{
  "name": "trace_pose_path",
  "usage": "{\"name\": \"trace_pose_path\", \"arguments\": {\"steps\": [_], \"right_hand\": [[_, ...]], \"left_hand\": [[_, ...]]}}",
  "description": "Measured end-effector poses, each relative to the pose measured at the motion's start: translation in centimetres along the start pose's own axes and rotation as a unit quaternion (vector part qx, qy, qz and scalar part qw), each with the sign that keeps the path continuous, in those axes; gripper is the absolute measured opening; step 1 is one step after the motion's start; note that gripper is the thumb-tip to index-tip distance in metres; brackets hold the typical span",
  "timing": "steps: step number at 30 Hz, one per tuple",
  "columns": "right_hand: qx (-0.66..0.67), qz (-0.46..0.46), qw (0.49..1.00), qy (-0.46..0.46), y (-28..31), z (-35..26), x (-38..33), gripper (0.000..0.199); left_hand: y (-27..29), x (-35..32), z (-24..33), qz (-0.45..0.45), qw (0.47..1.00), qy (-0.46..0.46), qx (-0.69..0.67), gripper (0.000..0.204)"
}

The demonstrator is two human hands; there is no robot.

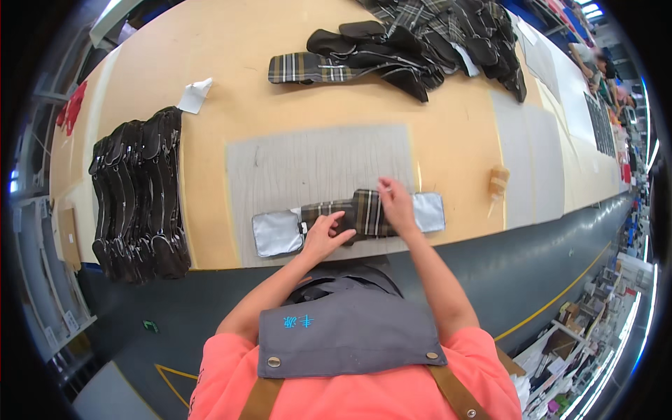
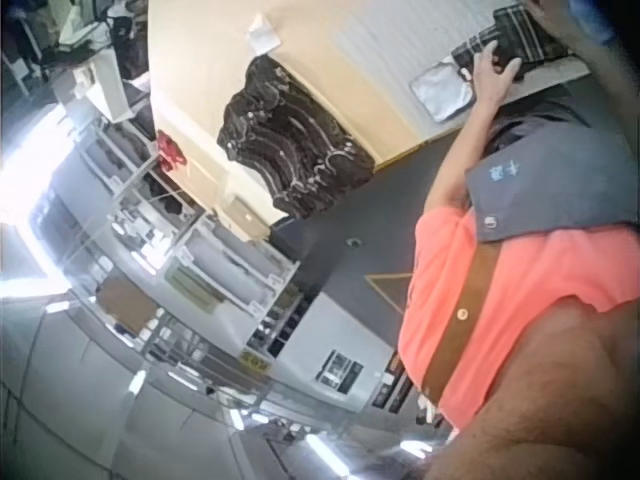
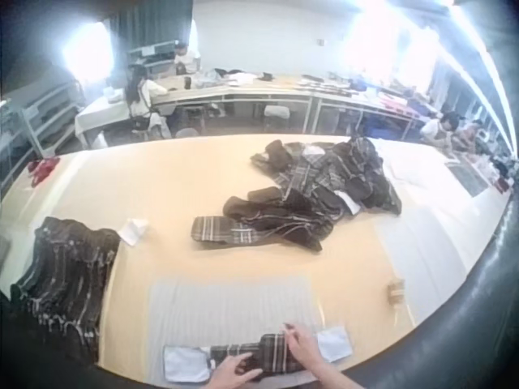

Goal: The person assembles plaid fabric pouches by applying adhesive from a squeeze bottle to the edges of the fabric and pressing them onto white backing pieces. They repeat this process for multiple units, stacking the finished pouches on the table.

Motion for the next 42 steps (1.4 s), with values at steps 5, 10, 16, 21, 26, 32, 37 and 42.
{"name": "trace_pose_path", "arguments": {"steps": [5,10,16,21,26,32,37,42], "right_hand": [[-0.058,0.075,0.994,0.045,6.3,2.7,14.2,0.038],[-0.149,0.170,0.970,0.084,8.1,6.2,25.6,0.054],[-0.250,0.108,0.950,0.153,6.9,6.9,29.9,0.039],[-0.292,0.035,0.868,0.399,10.2,-9.0,27.1,0.028],[-0.355,0.014,0.769,0.531,14.9,-19.9,20.4,0.030],[-0.400,-0.020,0.708,0.581,18.1,-24.4,10.5,0.037],[-0.406,0.003,0.775,0.483,20.1,-19.6,6.7,0.037],[-0.405,0.073,0.826,0.384,18.8,-11.8,6.6,0.035]], "left_hand": [[1.9,-0.2,2.8,0.130,0.988,0.023,-0.085,0.054],[2.7,2.2,3.3,0.192,0.964,0.094,-0.161,0.045],[1.4,5.0,3.1,0.183,0.912,0.180,-0.320,0.039],[2.6,9.7,3.6,0.142,0.874,0.196,-0.421,0.041],[1.9,18.4,8.5,-0.008,0.638,0.178,-0.749,0.088],[0.8,25.8,8.4,0.042,0.496,0.105,-0.861,0.068],[1.0,21.4,8.5,0.011,0.554,0.125,-0.823,0.032],[7.8,13.6,1.8,0.103,0.608,0.073,-0.784,0.021]]}}
Point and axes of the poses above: each hand's wrist, its own x-axis towards the middle knuckle, its own y-axis out of the back of the hand, z = x × y, the point moved 6 cm from there along x, towards the middle knuckle, and after that the axes turned 6 degrees about y, right-handed, at the moved point
